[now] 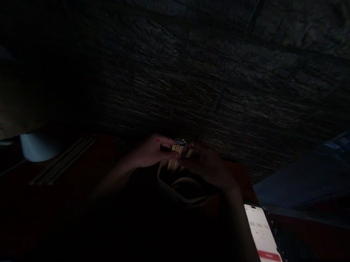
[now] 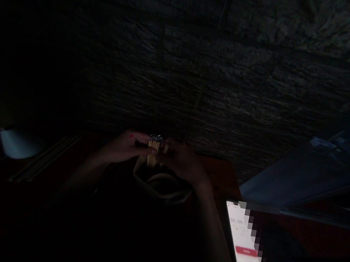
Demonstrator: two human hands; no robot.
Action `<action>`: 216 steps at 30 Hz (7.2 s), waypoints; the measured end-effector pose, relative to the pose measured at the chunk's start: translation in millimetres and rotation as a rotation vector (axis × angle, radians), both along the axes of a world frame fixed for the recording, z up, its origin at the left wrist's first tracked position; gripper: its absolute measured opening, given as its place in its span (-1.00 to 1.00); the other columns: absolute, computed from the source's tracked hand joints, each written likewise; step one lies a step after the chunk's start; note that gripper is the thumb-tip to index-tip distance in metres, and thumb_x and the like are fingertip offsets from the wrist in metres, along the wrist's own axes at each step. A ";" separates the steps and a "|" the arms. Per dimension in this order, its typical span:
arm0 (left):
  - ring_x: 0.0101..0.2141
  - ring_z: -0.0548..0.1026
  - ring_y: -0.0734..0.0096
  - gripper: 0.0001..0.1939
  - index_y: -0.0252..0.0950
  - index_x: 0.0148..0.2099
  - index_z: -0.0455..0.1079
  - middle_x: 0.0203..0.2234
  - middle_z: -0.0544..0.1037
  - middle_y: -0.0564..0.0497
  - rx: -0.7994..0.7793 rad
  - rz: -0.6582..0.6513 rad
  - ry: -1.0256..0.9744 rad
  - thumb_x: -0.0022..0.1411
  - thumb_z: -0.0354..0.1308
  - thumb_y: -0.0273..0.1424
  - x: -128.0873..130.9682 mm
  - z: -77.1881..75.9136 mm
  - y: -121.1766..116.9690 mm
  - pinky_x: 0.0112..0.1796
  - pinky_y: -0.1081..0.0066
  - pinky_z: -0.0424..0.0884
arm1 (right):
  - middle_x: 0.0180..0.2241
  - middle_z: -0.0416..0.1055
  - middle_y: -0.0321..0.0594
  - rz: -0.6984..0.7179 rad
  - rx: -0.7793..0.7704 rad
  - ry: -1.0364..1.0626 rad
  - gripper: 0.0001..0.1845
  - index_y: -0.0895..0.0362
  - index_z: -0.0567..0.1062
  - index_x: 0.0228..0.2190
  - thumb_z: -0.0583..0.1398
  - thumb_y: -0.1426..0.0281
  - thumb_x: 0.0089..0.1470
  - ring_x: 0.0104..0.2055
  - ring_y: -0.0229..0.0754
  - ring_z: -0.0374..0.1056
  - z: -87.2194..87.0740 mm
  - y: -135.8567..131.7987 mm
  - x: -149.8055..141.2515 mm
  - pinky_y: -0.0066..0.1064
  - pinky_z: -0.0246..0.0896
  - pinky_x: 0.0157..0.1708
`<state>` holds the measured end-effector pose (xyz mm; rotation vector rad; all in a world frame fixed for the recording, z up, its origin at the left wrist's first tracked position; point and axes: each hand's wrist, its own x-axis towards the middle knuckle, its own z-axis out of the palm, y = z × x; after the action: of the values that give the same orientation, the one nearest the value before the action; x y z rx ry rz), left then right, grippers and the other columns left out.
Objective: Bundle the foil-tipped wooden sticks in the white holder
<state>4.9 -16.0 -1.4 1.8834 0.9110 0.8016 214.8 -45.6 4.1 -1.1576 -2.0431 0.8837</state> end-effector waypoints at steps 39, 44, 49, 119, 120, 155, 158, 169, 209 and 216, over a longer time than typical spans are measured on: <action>-0.22 0.58 0.24 -0.78 -0.37 -0.16 0.56 -0.22 0.65 -0.10 0.042 0.116 0.022 0.13 0.24 -0.40 1.8 8.8 -6.5 -0.17 0.32 0.46 | -0.30 0.61 -0.20 -0.172 0.018 0.101 -0.60 0.05 0.44 -0.03 0.27 0.35 0.05 -0.30 -0.10 0.54 11.2 -13.5 1.2 -0.36 0.39 -0.34; -0.22 0.58 0.25 -0.77 -0.36 -0.15 0.55 -0.22 0.65 -0.09 0.042 0.081 -0.006 0.14 0.23 -0.38 1.3 6.6 -6.0 -0.17 0.32 0.46 | -0.28 0.61 -0.20 -0.169 0.010 0.116 -0.62 0.06 0.45 -0.04 0.27 0.38 0.05 -0.25 -0.09 0.54 20.6 -21.7 3.1 -0.34 0.40 -0.28; -0.19 0.59 0.23 -0.79 -0.35 -0.16 0.55 -0.21 0.65 -0.07 0.049 0.098 0.004 0.13 0.24 -0.41 2.5 9.7 -7.4 -0.16 0.32 0.47 | -0.22 0.61 -0.20 -0.140 0.115 -0.037 -0.73 0.06 0.54 -0.14 0.25 0.41 0.06 -0.23 -0.10 0.54 14.4 -17.6 -5.7 -0.36 0.35 -0.27; -0.15 0.59 0.23 -0.74 -0.35 -0.11 0.53 -0.17 0.64 -0.09 -0.081 -0.004 -0.016 0.12 0.28 -0.39 -1.7 6.1 -1.3 -0.10 0.30 0.46 | -0.30 0.59 -0.24 -0.054 0.065 -0.012 -0.89 0.11 0.56 -0.33 0.23 0.44 0.05 -0.27 -0.20 0.50 5.2 -5.1 -8.8 -0.40 0.31 -0.26; -0.15 0.59 0.24 -0.74 -0.35 -0.11 0.53 -0.17 0.64 -0.08 -0.085 -0.002 -0.019 0.12 0.28 -0.39 -1.5 6.3 -1.3 -0.10 0.31 0.46 | -0.30 0.59 -0.23 -0.056 0.057 -0.010 -0.88 0.11 0.56 -0.32 0.23 0.44 0.05 -0.27 -0.19 0.50 5.5 -5.5 -9.0 -0.39 0.32 -0.26; -0.14 0.58 0.27 -0.79 -0.29 -0.18 0.53 -0.18 0.64 -0.03 0.032 -0.004 0.096 0.15 0.23 -0.33 -20.2 12.0 -0.3 -0.04 0.29 0.45 | -0.25 0.58 -0.24 -0.012 0.001 0.007 -0.86 0.11 0.56 -0.27 0.23 0.43 0.07 -0.22 -0.20 0.49 7.4 -6.3 -2.1 -0.38 0.32 -0.20; -0.15 0.58 0.27 -0.81 -0.30 -0.19 0.53 -0.19 0.64 -0.03 0.058 0.014 0.119 0.16 0.20 -0.35 -18.6 11.9 -0.4 -0.05 0.30 0.45 | -0.24 0.58 -0.24 -0.004 0.021 0.010 -0.85 0.10 0.57 -0.27 0.23 0.44 0.07 -0.22 -0.20 0.49 4.1 -4.2 -3.3 -0.37 0.31 -0.18; -0.15 0.57 0.31 -0.82 -0.31 -0.18 0.51 -0.20 0.64 -0.04 0.089 0.012 0.116 0.16 0.20 -0.38 -16.5 11.0 -0.9 -0.05 0.32 0.44 | -0.27 0.58 -0.24 -0.020 0.008 0.011 -0.86 0.10 0.56 -0.27 0.24 0.41 0.08 -0.25 -0.22 0.48 -0.4 -0.6 -5.7 -0.39 0.31 -0.23; -0.19 0.57 0.30 -0.83 -0.33 -0.23 0.47 -0.27 0.62 -0.06 0.017 0.017 0.082 0.13 0.23 -0.37 -7.9 8.3 -0.2 -0.14 0.35 0.43 | -0.38 0.54 -0.27 -0.058 0.024 -0.019 -0.88 0.13 0.55 -0.36 0.24 0.35 0.06 -0.34 -0.23 0.43 -1.7 0.6 -9.8 -0.43 0.25 -0.36; -0.19 0.57 0.30 -0.86 -0.33 -0.27 0.47 -0.28 0.62 -0.05 0.028 0.020 0.067 0.12 0.23 -0.37 -8.1 7.5 1.1 -0.15 0.35 0.43 | -0.35 0.56 -0.26 -0.048 0.025 0.001 -0.89 0.12 0.56 -0.36 0.23 0.36 0.05 -0.33 -0.24 0.45 -3.3 1.4 -9.5 -0.43 0.26 -0.35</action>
<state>-3.2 -14.9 6.1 1.9381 0.9662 0.7713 205.2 -44.1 0.8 -1.1870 -2.0120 0.8325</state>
